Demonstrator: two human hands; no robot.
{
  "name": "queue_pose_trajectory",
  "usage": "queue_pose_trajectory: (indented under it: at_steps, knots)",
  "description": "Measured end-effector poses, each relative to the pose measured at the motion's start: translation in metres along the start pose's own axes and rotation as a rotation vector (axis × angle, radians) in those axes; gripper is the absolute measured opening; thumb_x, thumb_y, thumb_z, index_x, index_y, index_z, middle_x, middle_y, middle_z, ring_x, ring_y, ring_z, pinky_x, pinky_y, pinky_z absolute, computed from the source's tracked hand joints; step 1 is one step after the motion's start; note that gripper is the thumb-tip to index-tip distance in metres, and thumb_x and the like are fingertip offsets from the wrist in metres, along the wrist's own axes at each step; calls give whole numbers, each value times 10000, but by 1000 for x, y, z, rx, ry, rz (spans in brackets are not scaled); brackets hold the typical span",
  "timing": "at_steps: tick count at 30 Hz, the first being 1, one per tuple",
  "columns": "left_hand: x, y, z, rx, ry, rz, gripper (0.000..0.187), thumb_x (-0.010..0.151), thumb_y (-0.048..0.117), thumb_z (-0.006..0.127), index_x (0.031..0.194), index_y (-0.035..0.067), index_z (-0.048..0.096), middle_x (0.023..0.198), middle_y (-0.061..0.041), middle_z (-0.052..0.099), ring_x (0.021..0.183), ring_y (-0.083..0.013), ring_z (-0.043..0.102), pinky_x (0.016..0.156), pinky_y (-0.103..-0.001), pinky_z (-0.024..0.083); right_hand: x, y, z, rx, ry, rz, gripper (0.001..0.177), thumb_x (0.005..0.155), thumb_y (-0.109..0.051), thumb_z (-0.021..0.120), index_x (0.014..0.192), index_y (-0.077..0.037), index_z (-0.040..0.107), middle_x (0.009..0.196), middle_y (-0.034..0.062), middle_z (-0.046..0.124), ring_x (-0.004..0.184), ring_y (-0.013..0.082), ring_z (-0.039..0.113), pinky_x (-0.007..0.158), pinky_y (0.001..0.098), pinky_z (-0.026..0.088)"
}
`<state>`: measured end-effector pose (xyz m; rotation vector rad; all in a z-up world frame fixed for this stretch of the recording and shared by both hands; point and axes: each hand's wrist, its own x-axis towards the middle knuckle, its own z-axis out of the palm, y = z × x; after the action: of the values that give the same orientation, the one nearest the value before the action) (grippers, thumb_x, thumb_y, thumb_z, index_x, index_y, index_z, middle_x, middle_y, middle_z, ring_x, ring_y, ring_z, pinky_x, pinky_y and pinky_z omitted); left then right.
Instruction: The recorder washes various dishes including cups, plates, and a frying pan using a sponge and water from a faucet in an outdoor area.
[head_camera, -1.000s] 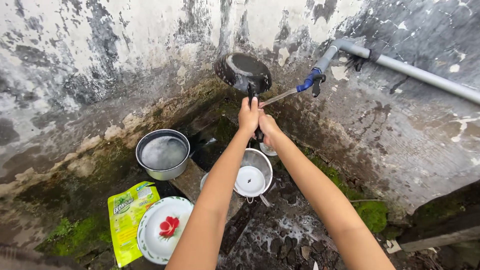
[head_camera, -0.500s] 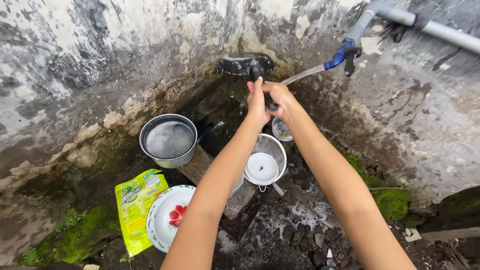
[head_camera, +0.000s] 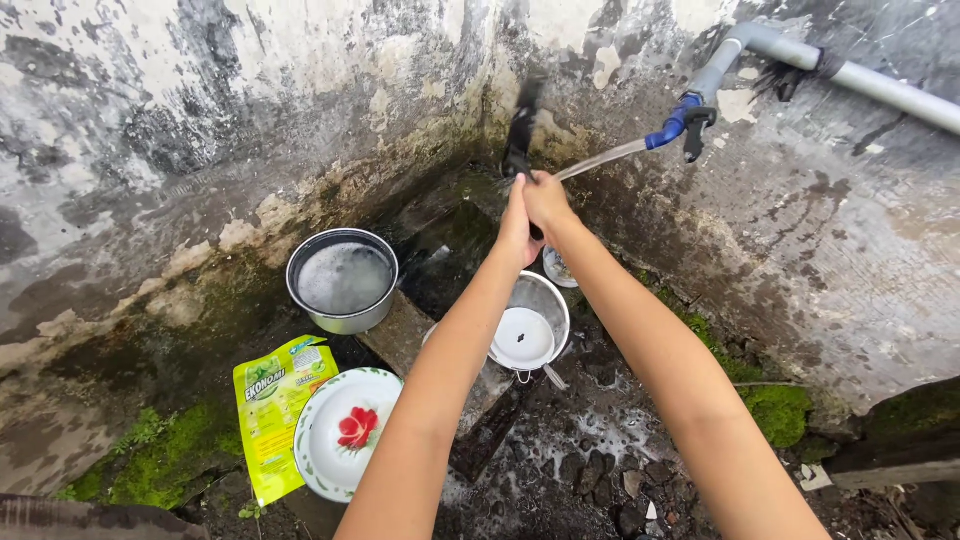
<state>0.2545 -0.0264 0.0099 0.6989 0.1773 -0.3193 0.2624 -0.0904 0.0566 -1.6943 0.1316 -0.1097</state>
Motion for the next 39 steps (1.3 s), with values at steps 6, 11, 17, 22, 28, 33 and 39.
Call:
queue_pose_trajectory:
  at_steps: [6,11,17,22,28,33,39]
  knots:
    - [27,-17,-18,89,-177,-168,398,988,508,494,1130,166,641,1009,-43,733,900,-221,699,762,-432,558,-61,-8,-38,-548,45,-250,435,851,-242,682,1227,-27,651,1086,204,717,1000,322,705,876,416,542]
    - [11,-30,-10,364,-76,-242,421,1031,507,499,1013,113,646,861,-49,684,755,-252,656,650,-444,554,-115,-17,-69,-790,-10,-391,650,787,-170,709,1387,-34,501,1169,290,677,1106,434,654,963,459,507]
    - [-43,-36,-15,504,-9,-298,439,1003,533,523,964,122,673,840,-18,653,729,-241,621,644,-444,549,-154,-6,-73,-716,-94,-264,792,724,-142,762,1432,-50,419,1174,239,689,1078,362,695,951,409,536]
    - [-71,-32,-32,534,81,-213,458,997,522,533,997,84,665,900,-86,662,798,-296,657,736,-516,548,-129,67,-51,-274,-117,-224,727,744,-100,867,1344,12,472,1146,152,706,1031,241,713,899,351,566]
    - [-44,-11,-66,820,294,214,577,999,475,595,1073,-94,663,1024,-215,719,910,-292,708,818,-465,547,-133,52,-9,-148,-169,-101,544,865,-121,763,1368,-48,568,999,105,712,809,204,649,707,332,534]
    - [-18,22,-61,840,121,344,477,934,363,694,1104,-82,659,1035,-185,732,903,-236,697,796,-395,547,-82,56,11,-16,-136,-305,552,884,-105,775,1382,-43,545,989,101,666,774,185,608,668,319,496]
    - [-12,25,-22,483,99,403,668,938,342,682,1439,80,326,1179,-99,668,1050,-187,643,927,-317,510,27,67,25,135,-67,-508,424,988,-79,665,1393,-5,561,1202,66,702,1044,136,672,912,264,553]
